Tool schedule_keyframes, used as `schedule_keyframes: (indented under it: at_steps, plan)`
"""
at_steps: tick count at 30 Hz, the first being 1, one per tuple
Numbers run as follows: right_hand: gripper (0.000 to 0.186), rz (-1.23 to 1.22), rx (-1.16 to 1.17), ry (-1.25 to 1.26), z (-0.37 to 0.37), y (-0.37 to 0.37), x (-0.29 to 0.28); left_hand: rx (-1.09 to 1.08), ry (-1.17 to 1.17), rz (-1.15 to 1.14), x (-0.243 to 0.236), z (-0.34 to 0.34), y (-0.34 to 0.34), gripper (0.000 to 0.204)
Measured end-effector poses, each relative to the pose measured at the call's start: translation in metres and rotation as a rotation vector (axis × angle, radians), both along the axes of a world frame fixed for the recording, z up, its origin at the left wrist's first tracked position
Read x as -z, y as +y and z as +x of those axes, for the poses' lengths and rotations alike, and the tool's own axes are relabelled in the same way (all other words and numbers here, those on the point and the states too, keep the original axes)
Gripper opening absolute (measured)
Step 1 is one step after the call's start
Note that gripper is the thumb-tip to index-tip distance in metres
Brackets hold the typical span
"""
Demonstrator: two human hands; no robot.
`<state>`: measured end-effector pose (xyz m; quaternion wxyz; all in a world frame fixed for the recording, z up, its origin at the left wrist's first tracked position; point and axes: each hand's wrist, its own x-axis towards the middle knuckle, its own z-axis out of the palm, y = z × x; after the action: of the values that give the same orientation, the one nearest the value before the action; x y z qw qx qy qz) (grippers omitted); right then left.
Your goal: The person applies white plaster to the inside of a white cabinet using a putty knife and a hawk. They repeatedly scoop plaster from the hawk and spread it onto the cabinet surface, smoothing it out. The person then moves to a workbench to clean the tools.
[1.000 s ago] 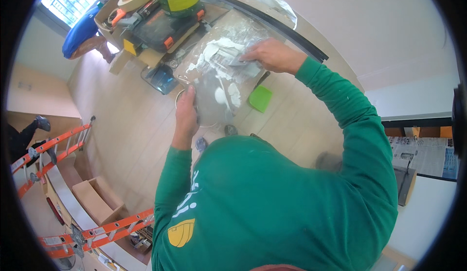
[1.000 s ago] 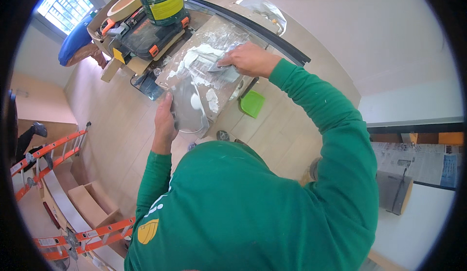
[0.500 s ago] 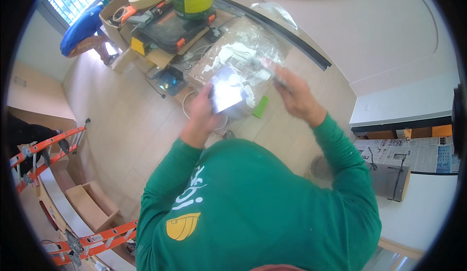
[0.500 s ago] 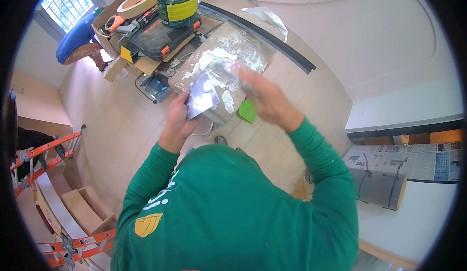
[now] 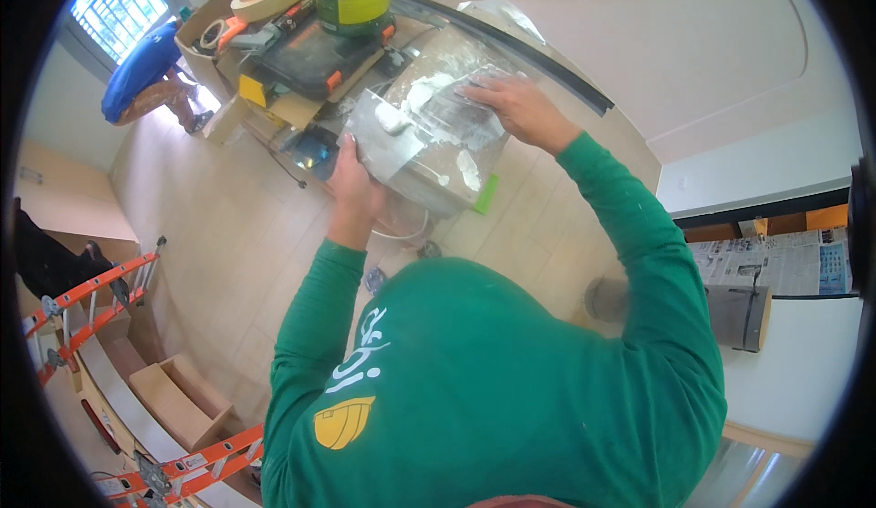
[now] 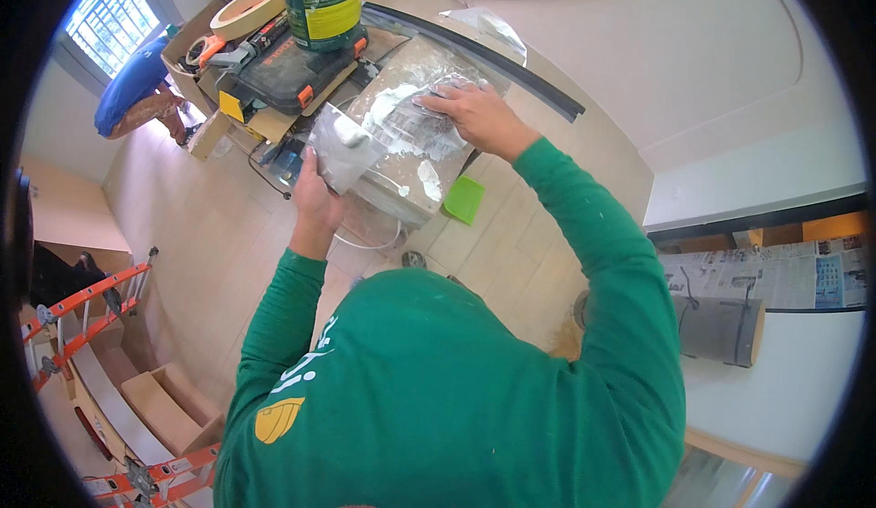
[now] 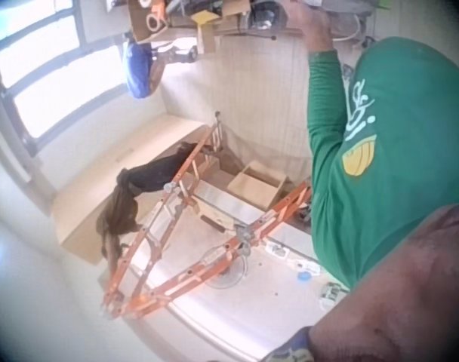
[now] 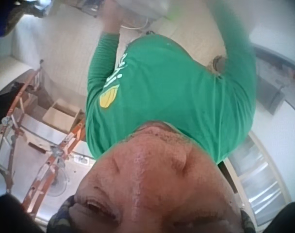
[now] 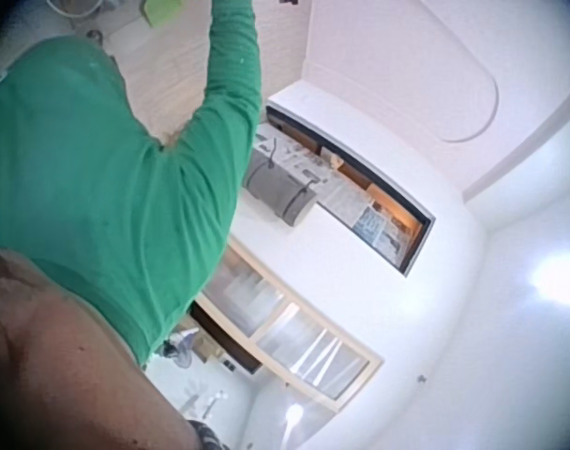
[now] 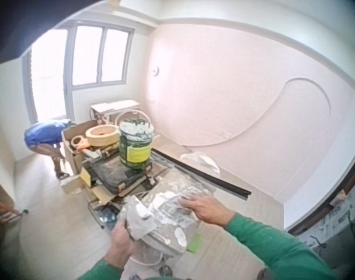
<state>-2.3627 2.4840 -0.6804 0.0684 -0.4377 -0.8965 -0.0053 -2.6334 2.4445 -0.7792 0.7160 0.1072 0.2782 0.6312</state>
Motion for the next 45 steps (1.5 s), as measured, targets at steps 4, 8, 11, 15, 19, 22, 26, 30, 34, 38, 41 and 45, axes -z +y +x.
schedule_keyframes:
  at_steps: [4,8,11,15,19,22,26,30,34,38,41,45]
  plan:
    - [0.048,-0.094,-0.054,-0.123,0.009,0.007,0.024,-0.090,0.103,0.005,0.029,0.008,0.009,0.043]
    - [0.040,-0.369,-0.037,-0.175,0.023,0.008,-0.017,-0.135,0.211,0.001,0.048,0.011,0.016,0.044]
    - [0.038,-0.384,0.032,0.116,0.002,-0.016,-0.053,0.009,0.065,-0.068,0.017,0.006,0.007,0.038]
    - [0.053,-0.239,0.036,0.594,-0.040,-0.057,-0.055,0.275,-0.175,-0.075,-0.019,0.012,-0.009,0.034]
    - [0.060,-0.183,-0.175,0.413,-0.061,-0.080,-0.040,0.403,-0.270,-0.050,-0.024,0.024,-0.005,0.036]
    - [0.057,-0.097,-0.099,0.175,-0.038,-0.070,-0.034,0.299,-0.224,-0.015,-0.023,0.024,-0.009,0.037]
    - [0.053,-0.050,-0.020,-0.174,-0.017,-0.051,-0.040,0.170,-0.230,-0.044,-0.018,0.011,-0.009,0.039]
    - [0.052,-0.040,0.007,-0.053,-0.019,-0.001,-0.021,0.062,-0.191,-0.006,-0.001,0.005,0.003,0.040]
    - [0.049,-0.156,0.005,-0.120,-0.036,0.035,0.013,-0.045,-0.148,0.003,0.019,0.012,0.008,0.040]
    - [0.050,-0.141,-0.167,-0.258,-0.021,0.026,0.007,-0.077,-0.167,0.037,0.032,0.015,0.011,0.040]
    - [0.046,-0.317,-0.117,-0.258,-0.015,0.050,-0.019,-0.070,-0.167,0.048,0.031,0.014,0.015,0.040]
    - [0.034,-0.339,0.016,-0.261,-0.038,0.086,-0.038,-0.074,-0.163,0.044,0.035,0.017,0.015,0.040]
